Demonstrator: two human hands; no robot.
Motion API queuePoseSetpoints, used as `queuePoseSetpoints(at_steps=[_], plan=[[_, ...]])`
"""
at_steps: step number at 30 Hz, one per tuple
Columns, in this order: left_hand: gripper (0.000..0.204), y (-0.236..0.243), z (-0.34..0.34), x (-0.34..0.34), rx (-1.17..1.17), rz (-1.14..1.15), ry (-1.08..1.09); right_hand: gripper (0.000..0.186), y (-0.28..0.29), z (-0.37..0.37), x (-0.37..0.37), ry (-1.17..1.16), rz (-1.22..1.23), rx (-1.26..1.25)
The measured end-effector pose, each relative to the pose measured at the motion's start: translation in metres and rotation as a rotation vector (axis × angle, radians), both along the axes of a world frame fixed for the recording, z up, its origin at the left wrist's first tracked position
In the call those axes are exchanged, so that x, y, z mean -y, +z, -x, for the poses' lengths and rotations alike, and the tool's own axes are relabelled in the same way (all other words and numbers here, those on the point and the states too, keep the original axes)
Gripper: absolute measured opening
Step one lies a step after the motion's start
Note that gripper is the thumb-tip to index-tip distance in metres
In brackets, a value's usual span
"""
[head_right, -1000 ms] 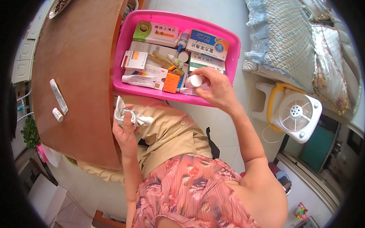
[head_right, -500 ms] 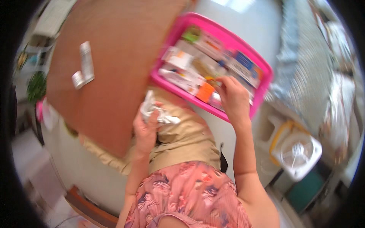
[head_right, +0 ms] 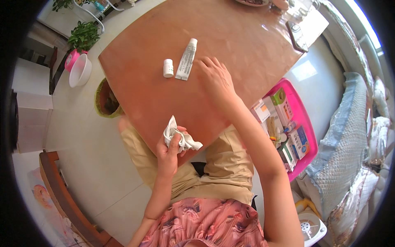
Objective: The person organizes a variety of medical tubes and bottles into a plastic container, using a cloth to wipe down each item before placing it inside the box.
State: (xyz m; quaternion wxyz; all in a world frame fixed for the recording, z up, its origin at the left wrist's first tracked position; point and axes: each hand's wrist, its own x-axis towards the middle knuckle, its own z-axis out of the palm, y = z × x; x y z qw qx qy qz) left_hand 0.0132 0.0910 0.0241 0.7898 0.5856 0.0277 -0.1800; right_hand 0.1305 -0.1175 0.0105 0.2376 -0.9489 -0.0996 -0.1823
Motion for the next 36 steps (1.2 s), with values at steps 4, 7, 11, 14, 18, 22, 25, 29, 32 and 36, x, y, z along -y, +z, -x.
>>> queuePoseSetpoints(at_steps=[4,7,11,14,18,22,25,29,32,36], plan=[[0.03,-0.004,-0.001,-0.012,0.029,-0.045,-0.008,0.043,-0.014,-0.068,0.002,0.01,0.236,0.095],[0.03,-0.006,0.0,-0.016,0.045,-0.027,-0.008,0.041,-0.024,-0.092,0.025,0.087,0.367,0.098],[0.024,-0.008,-0.001,-0.026,0.009,0.014,0.019,0.032,-0.008,-0.075,0.042,0.175,0.281,-0.11],[0.023,-0.011,-0.001,-0.037,0.013,0.004,-0.023,0.032,-0.004,-0.027,0.05,0.183,0.221,-0.115],[0.027,-0.009,0.001,-0.051,-0.035,0.054,0.176,0.036,0.024,0.065,0.016,0.119,-0.325,-0.383],[0.025,-0.005,-0.006,-0.046,0.168,-0.227,0.145,0.033,-0.001,0.133,-0.01,-0.088,-0.513,-0.361],[0.026,0.002,-0.01,-0.029,0.222,-0.305,0.081,0.032,-0.017,0.147,-0.022,-0.183,-0.389,-0.171],[0.022,-0.001,-0.007,0.032,0.564,-0.534,0.013,0.034,-0.025,0.151,-0.032,-0.296,-0.396,-0.068],[0.023,-0.02,-0.009,0.061,0.745,-0.711,-0.102,0.037,-0.032,0.151,-0.031,-0.318,-0.341,-0.01],[0.028,-0.028,-0.015,0.04,0.784,-0.934,-0.031,0.033,-0.025,0.15,-0.029,-0.318,-0.399,-0.057]])
